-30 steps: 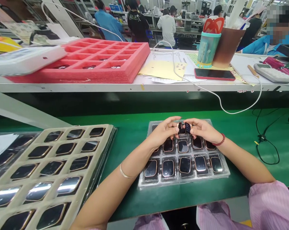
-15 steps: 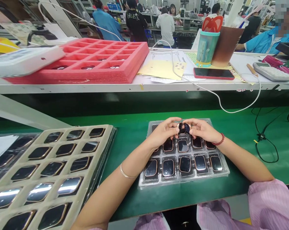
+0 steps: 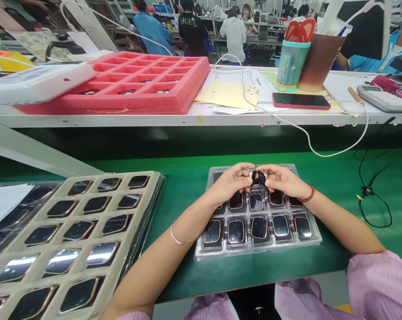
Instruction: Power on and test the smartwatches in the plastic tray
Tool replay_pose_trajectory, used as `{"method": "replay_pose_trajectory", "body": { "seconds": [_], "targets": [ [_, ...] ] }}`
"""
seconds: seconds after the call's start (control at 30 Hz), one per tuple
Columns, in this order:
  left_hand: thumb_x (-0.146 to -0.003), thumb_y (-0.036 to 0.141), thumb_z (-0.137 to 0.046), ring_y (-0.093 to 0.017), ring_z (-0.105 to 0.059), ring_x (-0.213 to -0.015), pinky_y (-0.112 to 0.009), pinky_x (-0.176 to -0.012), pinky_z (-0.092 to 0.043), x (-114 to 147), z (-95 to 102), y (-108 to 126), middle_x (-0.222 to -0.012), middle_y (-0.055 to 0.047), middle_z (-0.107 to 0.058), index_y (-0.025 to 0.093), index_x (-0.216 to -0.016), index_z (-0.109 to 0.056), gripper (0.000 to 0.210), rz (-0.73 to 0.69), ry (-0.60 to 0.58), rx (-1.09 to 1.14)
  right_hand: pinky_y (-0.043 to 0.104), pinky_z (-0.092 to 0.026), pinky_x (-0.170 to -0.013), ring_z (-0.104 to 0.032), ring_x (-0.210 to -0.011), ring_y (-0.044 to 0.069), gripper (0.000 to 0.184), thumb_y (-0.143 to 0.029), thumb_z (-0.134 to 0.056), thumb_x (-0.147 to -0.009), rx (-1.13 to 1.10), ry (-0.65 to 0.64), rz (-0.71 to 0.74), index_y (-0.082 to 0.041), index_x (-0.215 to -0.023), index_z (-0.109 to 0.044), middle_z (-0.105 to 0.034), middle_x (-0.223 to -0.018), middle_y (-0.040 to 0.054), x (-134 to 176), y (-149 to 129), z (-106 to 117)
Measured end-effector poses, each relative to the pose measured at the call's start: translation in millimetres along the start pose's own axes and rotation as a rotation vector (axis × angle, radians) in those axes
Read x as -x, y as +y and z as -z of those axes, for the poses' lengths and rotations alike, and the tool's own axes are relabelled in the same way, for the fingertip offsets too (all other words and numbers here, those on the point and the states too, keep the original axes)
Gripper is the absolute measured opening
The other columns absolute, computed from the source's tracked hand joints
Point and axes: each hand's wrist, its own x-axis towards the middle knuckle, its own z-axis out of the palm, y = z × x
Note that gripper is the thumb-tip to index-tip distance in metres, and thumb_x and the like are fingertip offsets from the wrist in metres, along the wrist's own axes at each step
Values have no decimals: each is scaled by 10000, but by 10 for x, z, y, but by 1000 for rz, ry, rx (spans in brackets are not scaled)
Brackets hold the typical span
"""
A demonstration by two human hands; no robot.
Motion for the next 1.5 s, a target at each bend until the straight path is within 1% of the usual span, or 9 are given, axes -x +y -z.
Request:
{"method": "replay_pose_trajectory", "body": {
  "seconds": [0.27, 0.5, 0.73, 0.9, 1.03, 1.13, 1.23, 1.4, 1.5],
  "targets": [
    [-769, 266, -732, -184, -699, -855, -259, -643, -527, -3, -52, 12, -994, -66, -695, 164, -1245, -590, 506, 19, 143, 37, 289, -659, -722, -748, -939, 192, 489, -243, -734, -847, -90, 145, -96, -225, -1322, -618, -710, -1162, 86, -17, 24, 11],
    [-745, 182, -680, -119, -646, -646, -202, -505, -403, 9, -80, 8, -914, -46, -712, 161, -1161, -607, 423, -2, 136, -89, 287, -638, -673, -741, -788, 163, 365, -195, -694, -837, 22, 87, -64, -199, -1202, -667, -746, -1014, 63, -2, 3, -9],
    [-826, 283, -611, -165, -666, -707, -238, -544, -434, -3, -10, 66, -898, -65, -712, 152, -1143, -611, 343, -5, 137, -146, 292, -615, -664, -737, -803, 175, 350, -242, -710, -829, 62, 86, -119, -194, -1169, -644, -751, -1055, 82, -11, -41, -6],
    [-796, 229, -615, -217, -647, -872, -316, -784, -481, 5, 425, 168, -919, -67, -727, 187, -835, -709, 110, -171, 314, -777, 327, -586, -749, -711, -902, 206, 96, -228, -683, -832, 311, 135, -35, -178, -914, -685, -754, -989, 87, -206, -139, -122],
    [-832, 220, -562, -243, -656, -872, -323, -772, -462, 48, 580, 194, -934, -64, -750, 220, -895, -735, 184, -45, 307, -1129, 354, -532, -820, -665, -834, 190, 114, -191, -666, -847, 597, 224, 88, -175, -949, -713, -747, -931, 56, -552, -100, -392],
    [-865, 233, -535, -270, -651, -932, -329, -743, -471, 101, 486, 208, -981, -97, -734, 210, -954, -727, 213, 7, 361, -1309, 370, -485, -835, -626, -868, 223, 95, -179, -622, -903, 921, 250, 87, -165, -901, -717, -733, -872, 68, -703, -51, -542],
    [-881, 211, -514, -301, -614, -1076, -358, -796, -503, 108, 339, 242, -1134, -137, -687, 189, -1001, -724, 243, -56, 415, -1402, 411, -446, -895, -587, -991, 279, 136, -213, -618, -928, 1223, 177, 158, -159, -925, -743, -725, -1029, 111, -644, -103, -512],
    [-896, 208, -529, -306, -560, -1194, -429, -994, -468, -102, 45, 284, -1249, -131, -648, 187, -1057, -710, 244, -194, 125, -1349, 439, -458, -900, -587, -1011, 310, 191, -196, -578, -932, 1434, 100, 75, -157, -831, -735, -714, -1035, 135, -333, -293, -147],
    [-865, 281, -628, -370, -500, -1277, -512, -1051, -411, -250, -120, 248, -1292, -191, -614, 150, -969, -700, 183, -181, 70, -1374, 516, -446, -979, -551, -1181, 379, 145, -247, -639, -899, 1472, 105, -4, -137, -890, -733, -669, -1226, 200, -159, -268, 78]
  ]
}}
